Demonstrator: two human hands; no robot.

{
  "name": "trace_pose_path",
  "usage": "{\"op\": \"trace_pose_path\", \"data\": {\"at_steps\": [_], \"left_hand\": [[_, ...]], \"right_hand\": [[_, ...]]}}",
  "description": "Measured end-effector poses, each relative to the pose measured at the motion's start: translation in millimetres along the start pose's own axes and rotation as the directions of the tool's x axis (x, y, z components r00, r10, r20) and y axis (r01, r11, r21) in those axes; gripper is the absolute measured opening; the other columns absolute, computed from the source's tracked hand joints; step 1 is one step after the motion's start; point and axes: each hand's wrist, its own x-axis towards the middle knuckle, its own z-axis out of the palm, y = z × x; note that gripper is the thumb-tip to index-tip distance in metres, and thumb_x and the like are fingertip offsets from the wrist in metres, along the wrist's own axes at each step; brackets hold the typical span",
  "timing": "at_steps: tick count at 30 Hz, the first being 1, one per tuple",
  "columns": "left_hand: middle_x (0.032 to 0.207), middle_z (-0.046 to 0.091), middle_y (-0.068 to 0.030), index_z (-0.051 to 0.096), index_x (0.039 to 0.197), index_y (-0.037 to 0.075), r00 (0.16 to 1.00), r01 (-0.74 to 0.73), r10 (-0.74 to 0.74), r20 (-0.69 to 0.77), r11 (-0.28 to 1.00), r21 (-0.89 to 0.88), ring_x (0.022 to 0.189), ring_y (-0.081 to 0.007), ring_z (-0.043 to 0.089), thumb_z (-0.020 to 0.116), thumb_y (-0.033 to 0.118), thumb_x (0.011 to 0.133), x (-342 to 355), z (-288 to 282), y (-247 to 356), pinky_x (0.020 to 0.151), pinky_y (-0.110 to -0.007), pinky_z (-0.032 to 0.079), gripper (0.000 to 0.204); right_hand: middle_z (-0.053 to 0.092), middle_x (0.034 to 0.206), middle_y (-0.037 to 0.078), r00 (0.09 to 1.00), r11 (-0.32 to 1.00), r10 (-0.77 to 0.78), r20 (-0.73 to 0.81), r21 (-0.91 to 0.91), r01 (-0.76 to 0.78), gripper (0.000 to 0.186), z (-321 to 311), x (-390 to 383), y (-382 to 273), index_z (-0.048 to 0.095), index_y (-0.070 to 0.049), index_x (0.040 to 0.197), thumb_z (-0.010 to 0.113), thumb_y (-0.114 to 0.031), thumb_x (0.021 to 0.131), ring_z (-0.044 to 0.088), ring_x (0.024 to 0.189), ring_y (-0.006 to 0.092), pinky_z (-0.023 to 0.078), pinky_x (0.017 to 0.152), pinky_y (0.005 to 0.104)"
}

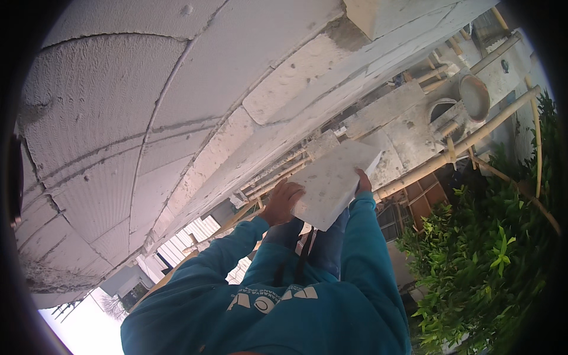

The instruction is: The person applies cement to a white rectangular tile using a trowel, then presses the tile onto a vertical wall surface. They use a hammer to tap the tile into place and adjust its alignment. The process is repeated for additional tiles along the wall.

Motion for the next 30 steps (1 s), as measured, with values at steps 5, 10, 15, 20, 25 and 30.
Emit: {"op": "trace_pose_path", "data": {"at_steps": [5,10,15,20,25,30], "left_hand": [[0.129,0.051,-0.0139,0.048,0.127,0.005,0.985,0.077,-0.088,-0.146,0.994,-0.076,0.128,-0.0343,0.044,0.071,0.010,0.057,-45,7,6,0.115,-0.056,0.025,0.074],[0.129,0.052,-0.0146,0.044,0.126,0.006,0.971,0.076,-0.100,-0.217,0.990,-0.117,0.128,-0.0367,0.046,0.081,0.020,0.059,-110,-43,14,0.114,-0.057,0.026,0.078],[0.128,0.051,-0.0192,0.041,0.127,0.004,0.877,0.035,-0.087,-0.472,0.992,-0.118,0.126,-0.0380,0.049,0.082,0.018,0.068,-160,-93,28,0.114,-0.059,0.028,0.072],[0.125,0.052,-0.0190,0.041,0.124,0.005,0.749,-0.004,-0.105,-0.654,0.987,-0.163,0.123,-0.0395,0.051,0.082,0.015,0.068,-201,-105,25,0.111,-0.063,0.029,0.071],[0.124,0.050,-0.0204,0.041,0.124,0.005,0.743,0.044,-0.472,-0.474,0.741,-0.670,0.121,-0.0406,0.050,0.081,0.019,0.072,-217,-77,-14,0.111,-0.064,0.028,0.067],[0.129,0.046,-0.0225,0.039,0.131,0.004,0.634,0.055,-0.421,-0.649,0.862,-0.504,0.123,-0.0404,0.048,0.080,0.022,0.074,-217,-76,-33,0.111,-0.061,0.029,0.072]], "right_hand": [[0.064,0.112,0.020,0.966,0.979,-0.184,-0.180,-0.125,0.163,0.067,-2,-2,26,0.048,0.004,0.130,0.072,-0.030,0.078,0.067,0.093,0.0338,0.056,0.084,0.0440],[0.052,0.128,0.024,0.822,0.903,-0.428,-0.375,-0.208,0.376,0.094,42,-110,40,0.026,0.006,0.144,0.077,-0.024,0.071,0.059,0.107,0.0341,0.052,0.090,0.0422],[0.041,0.140,0.024,0.643,0.774,-0.631,-0.435,-0.407,0.485,0.099,133,-259,39,0.015,0.004,0.149,0.076,-0.017,0.074,0.049,0.122,0.0340,0.043,0.102,0.0402],[0.033,0.144,0.027,0.518,0.591,-0.807,-0.284,-0.412,0.694,0.100,205,-361,48,0.011,0.004,0.150,0.076,-0.017,0.076,0.040,0.131,0.0344,0.035,0.110,0.0412],[0.026,0.147,0.027,0.402,0.405,-0.910,-0.101,-0.424,0.810,0.102,256,-394,55,0.009,0.005,0.150,0.076,-0.018,0.076,0.032,0.136,0.0349,0.028,0.114,0.0409],[0.026,0.147,0.031,0.328,0.283,-0.945,0.015,-0.469,0.837,0.102,303,-391,58,0.011,0.007,0.149,0.077,-0.018,0.076,0.031,0.137,0.0388,0.027,0.115,0.0433]]}}
